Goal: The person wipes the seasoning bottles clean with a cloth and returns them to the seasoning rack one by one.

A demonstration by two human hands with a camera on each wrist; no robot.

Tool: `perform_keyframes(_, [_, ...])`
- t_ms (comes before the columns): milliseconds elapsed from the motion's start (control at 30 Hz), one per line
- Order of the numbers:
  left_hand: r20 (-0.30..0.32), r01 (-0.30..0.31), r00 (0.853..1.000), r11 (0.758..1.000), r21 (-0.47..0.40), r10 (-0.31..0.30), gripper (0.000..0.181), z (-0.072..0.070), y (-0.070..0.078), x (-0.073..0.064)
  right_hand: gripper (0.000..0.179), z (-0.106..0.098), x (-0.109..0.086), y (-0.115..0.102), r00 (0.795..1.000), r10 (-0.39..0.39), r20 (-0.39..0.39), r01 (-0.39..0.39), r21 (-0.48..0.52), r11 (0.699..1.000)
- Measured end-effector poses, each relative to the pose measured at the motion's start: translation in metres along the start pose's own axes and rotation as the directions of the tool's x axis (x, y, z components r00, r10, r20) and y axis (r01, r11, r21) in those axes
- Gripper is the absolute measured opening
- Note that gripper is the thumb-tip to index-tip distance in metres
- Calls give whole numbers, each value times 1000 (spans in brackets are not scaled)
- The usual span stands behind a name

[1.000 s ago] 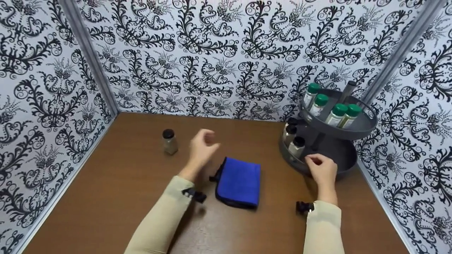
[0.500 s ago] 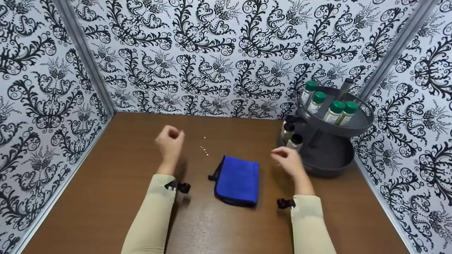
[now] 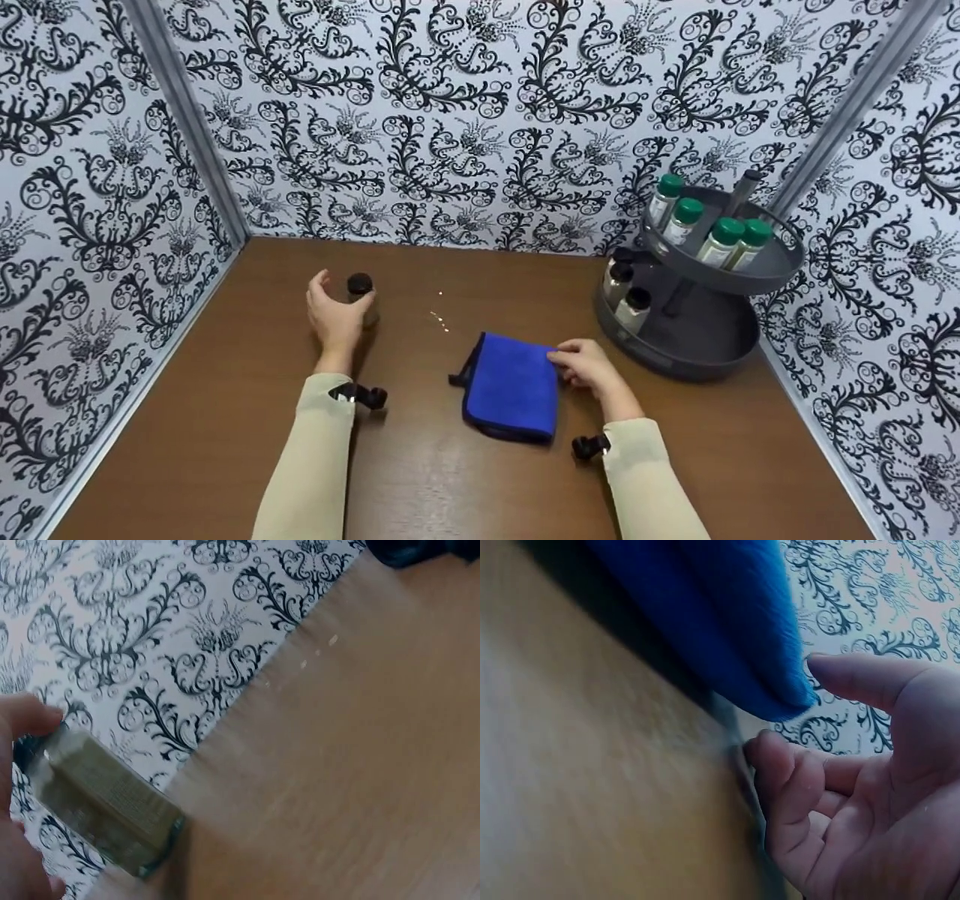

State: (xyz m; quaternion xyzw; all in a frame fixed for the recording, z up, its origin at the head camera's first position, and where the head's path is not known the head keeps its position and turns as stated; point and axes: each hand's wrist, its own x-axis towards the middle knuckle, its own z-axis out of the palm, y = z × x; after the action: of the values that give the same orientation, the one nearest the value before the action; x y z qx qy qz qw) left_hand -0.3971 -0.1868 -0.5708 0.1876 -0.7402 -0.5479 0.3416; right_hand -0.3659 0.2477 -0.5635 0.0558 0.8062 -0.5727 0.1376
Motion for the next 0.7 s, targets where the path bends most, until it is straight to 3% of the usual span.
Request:
perform_keyframes(167, [129,54,991,998,-44,-48,93,1,-10,3,29,7,-5,-2,1000,7,9,-7,36,999])
perform_keyframes(300, [186,77,979,997,10,-78,86,2,-14,6,25,7,-6,-6,999,2,48,-7,103,995])
perform_keyframes(433, [213,117,969,991,68,-129,72,1,-15,7,19,3,-5,-6,991,3,133,-25,163,986])
perform_keyframes(567, [226,126,966,992,27,-129,57,2,-17,6,9,-4,-4,-6,977,-4,215,-39,197,980])
perform_keyframes(700, [222,122,968,992,-15,-116,49,5,-21,5,9,-9,-6,-10,960,-65,273,-10,263,965])
